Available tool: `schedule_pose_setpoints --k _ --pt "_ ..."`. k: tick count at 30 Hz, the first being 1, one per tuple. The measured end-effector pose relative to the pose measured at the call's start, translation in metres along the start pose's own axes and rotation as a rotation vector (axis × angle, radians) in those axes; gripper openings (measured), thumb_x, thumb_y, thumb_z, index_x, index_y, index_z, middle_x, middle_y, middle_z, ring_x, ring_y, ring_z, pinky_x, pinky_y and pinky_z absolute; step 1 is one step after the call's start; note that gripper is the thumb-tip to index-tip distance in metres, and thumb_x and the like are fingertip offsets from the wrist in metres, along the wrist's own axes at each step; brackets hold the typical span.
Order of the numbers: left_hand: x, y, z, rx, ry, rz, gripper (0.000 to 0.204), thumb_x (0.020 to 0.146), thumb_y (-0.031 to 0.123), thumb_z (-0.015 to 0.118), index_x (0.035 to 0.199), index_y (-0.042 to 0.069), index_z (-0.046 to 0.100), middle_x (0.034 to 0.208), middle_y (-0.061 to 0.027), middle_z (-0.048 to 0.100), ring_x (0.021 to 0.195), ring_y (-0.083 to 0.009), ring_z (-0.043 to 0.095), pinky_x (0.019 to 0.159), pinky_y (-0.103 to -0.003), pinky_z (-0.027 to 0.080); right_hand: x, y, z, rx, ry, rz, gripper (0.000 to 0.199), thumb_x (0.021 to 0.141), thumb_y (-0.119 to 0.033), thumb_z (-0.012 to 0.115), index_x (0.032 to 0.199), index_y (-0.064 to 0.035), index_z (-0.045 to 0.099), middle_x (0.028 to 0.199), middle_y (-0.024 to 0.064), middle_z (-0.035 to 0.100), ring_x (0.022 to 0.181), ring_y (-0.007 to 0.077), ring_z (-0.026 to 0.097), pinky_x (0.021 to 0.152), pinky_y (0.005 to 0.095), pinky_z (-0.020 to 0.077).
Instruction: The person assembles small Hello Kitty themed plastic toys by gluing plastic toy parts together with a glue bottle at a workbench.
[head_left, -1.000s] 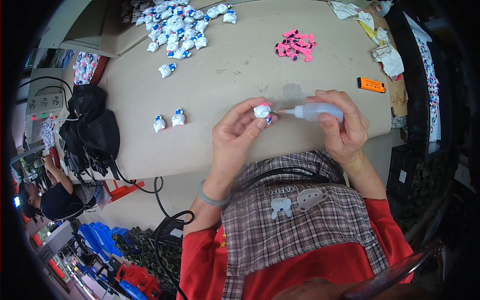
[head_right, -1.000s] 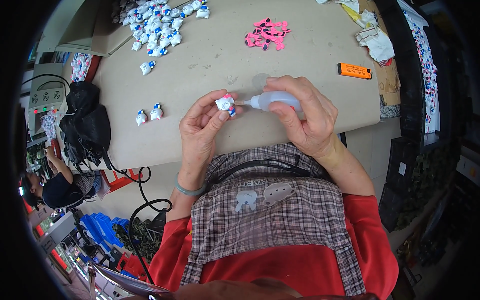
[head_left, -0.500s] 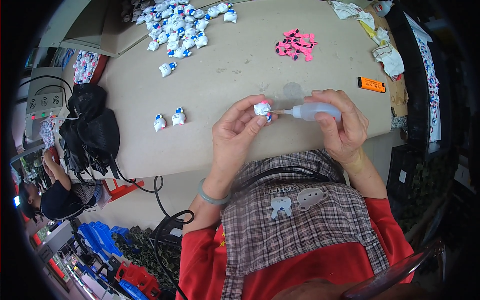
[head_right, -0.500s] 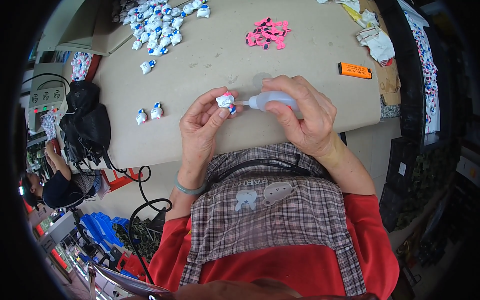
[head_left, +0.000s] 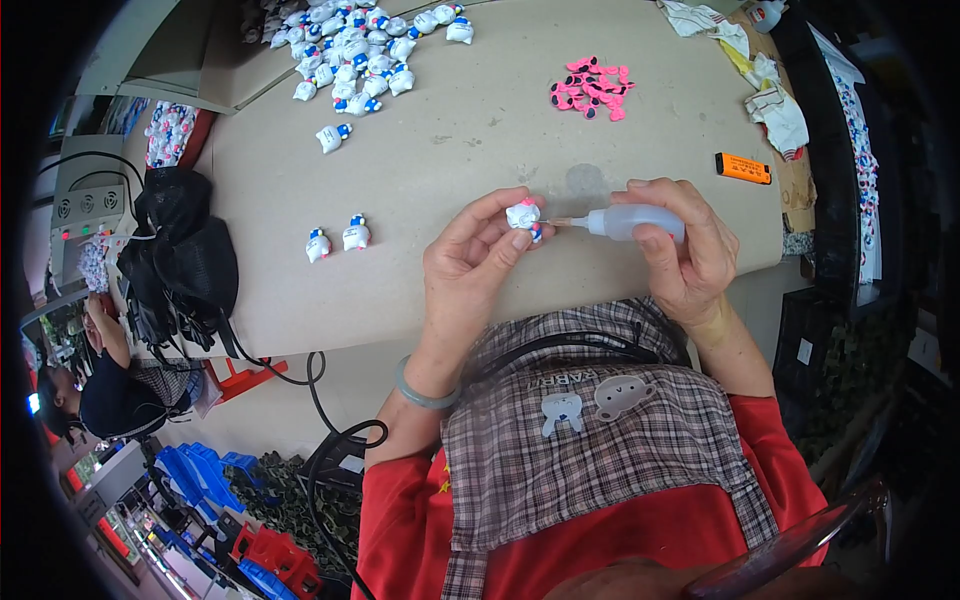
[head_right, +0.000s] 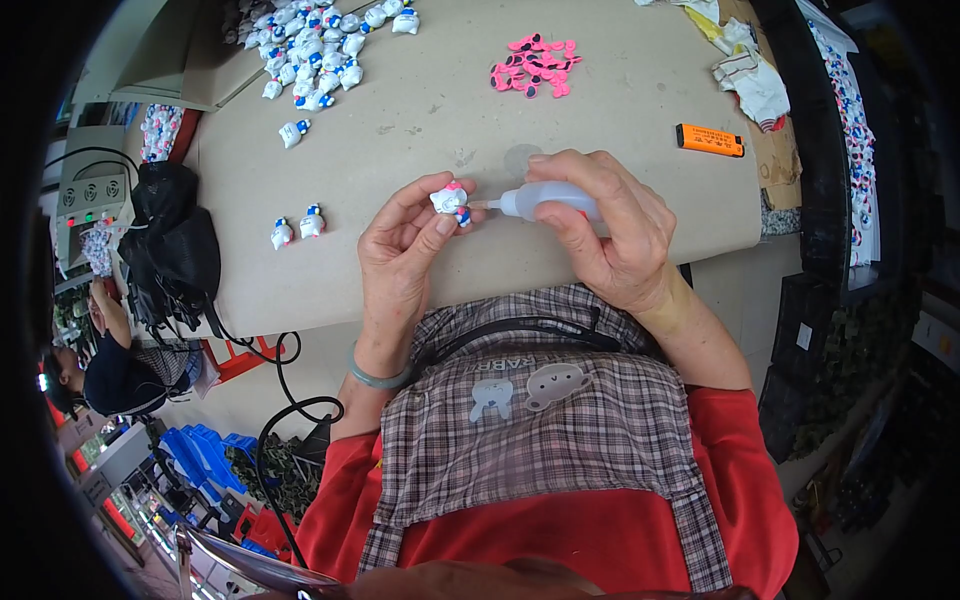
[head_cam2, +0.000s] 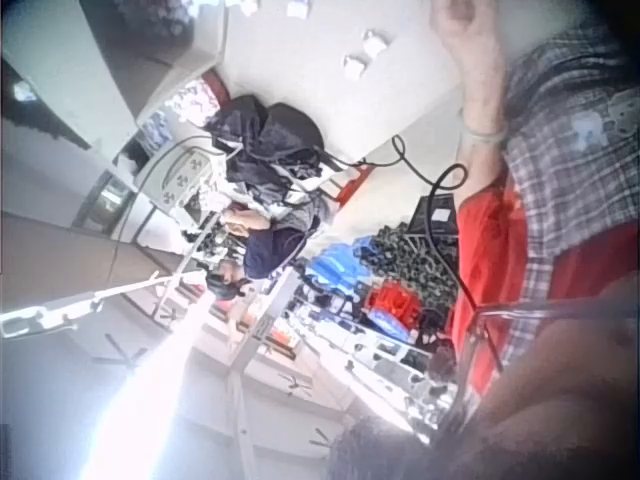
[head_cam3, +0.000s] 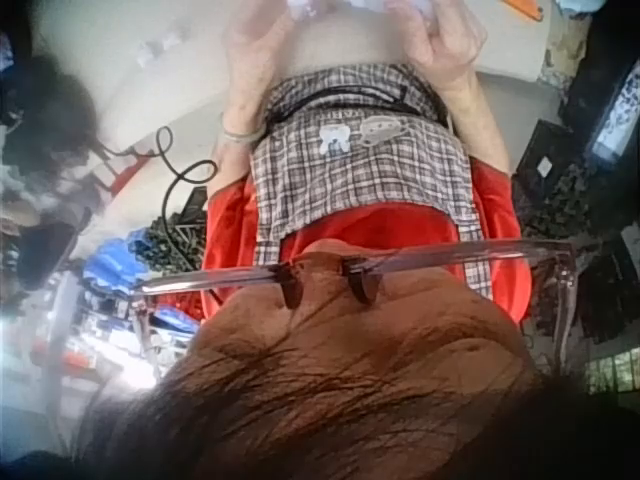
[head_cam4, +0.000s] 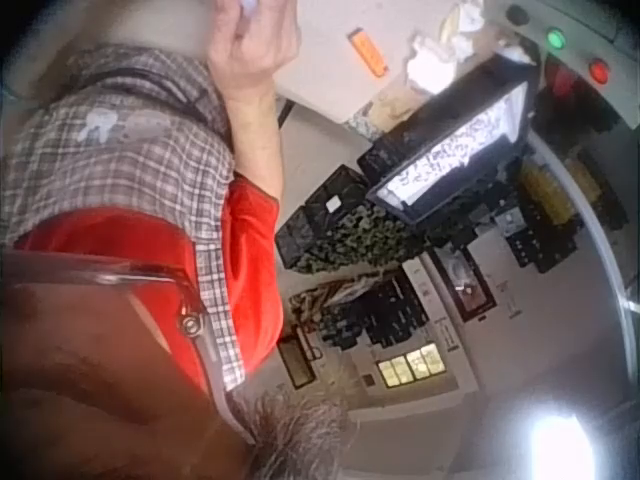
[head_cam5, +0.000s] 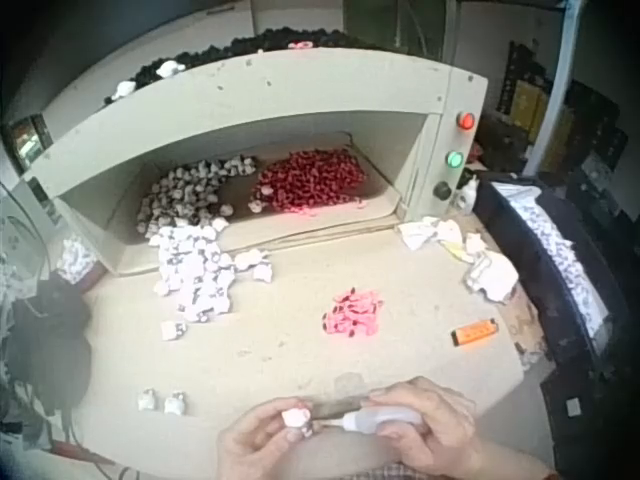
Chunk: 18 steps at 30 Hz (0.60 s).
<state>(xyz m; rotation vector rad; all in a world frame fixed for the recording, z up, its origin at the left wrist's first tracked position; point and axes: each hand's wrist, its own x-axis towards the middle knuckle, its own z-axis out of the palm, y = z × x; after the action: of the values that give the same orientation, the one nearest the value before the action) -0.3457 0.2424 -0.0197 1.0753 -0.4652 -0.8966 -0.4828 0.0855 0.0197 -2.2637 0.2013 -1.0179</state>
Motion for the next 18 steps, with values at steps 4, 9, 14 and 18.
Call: schedule_pose_setpoints --k 4,9,14,18 --pt "-0.0002 0.0009 0.0012 0.001 0.003 -0.006 0.036 0.09 0.002 0.061 0.125 -0.005 0.053 0.116 -0.0221 0.062 0.099 -0.0255 0.066 0.087 -0.032 0.054 0.0004 0.0009 0.0006 0.001 -0.014 -0.006 0.028 0.088 -0.016 0.067 0.108 0.0029 0.059 0.085 0.0132 0.068 0.068 0.0213 0.065 0.057 0.0282 0.0513" --pt "0.0006 0.0002 0.0007 0.016 -0.008 -0.01 0.036 0.09 0.002 0.061 0.125 -0.005 0.053 0.116 -0.0215 0.063 0.099 -0.024 0.066 0.086 -0.031 0.053 0.0015 0.0022 0.0044 0.012 0.005 -0.048 0.029 0.086 -0.013 0.068 0.107 0.0039 0.059 0.085 0.0128 0.068 0.067 0.0217 0.065 0.056 0.0281 0.0511" --pt "-0.0004 0.0021 -0.0011 0.019 -0.042 -0.027 0.034 0.092 -0.001 0.057 0.125 -0.005 0.052 0.119 -0.0174 0.062 0.101 -0.0214 0.064 0.088 -0.03 0.052 0.0009 0.003 0.0049 -0.031 0.025 -0.054 0.029 0.086 -0.013 0.068 0.107 0.0044 0.058 0.088 0.0132 0.068 0.067 0.0219 0.065 0.056 0.0283 0.0514" --pt "0.0003 0.0007 -0.0003 0.028 -0.027 -0.004 0.035 0.091 -0.001 0.058 0.125 -0.005 0.053 0.119 -0.0231 0.061 0.099 -0.0233 0.066 0.086 -0.031 0.053 0.0003 0.0026 0.0029 -0.039 0.021 -0.065 0.029 0.086 -0.014 0.068 0.107 0.0043 0.058 0.09 0.0139 0.068 0.068 0.0218 0.065 0.056 0.0285 0.0516"
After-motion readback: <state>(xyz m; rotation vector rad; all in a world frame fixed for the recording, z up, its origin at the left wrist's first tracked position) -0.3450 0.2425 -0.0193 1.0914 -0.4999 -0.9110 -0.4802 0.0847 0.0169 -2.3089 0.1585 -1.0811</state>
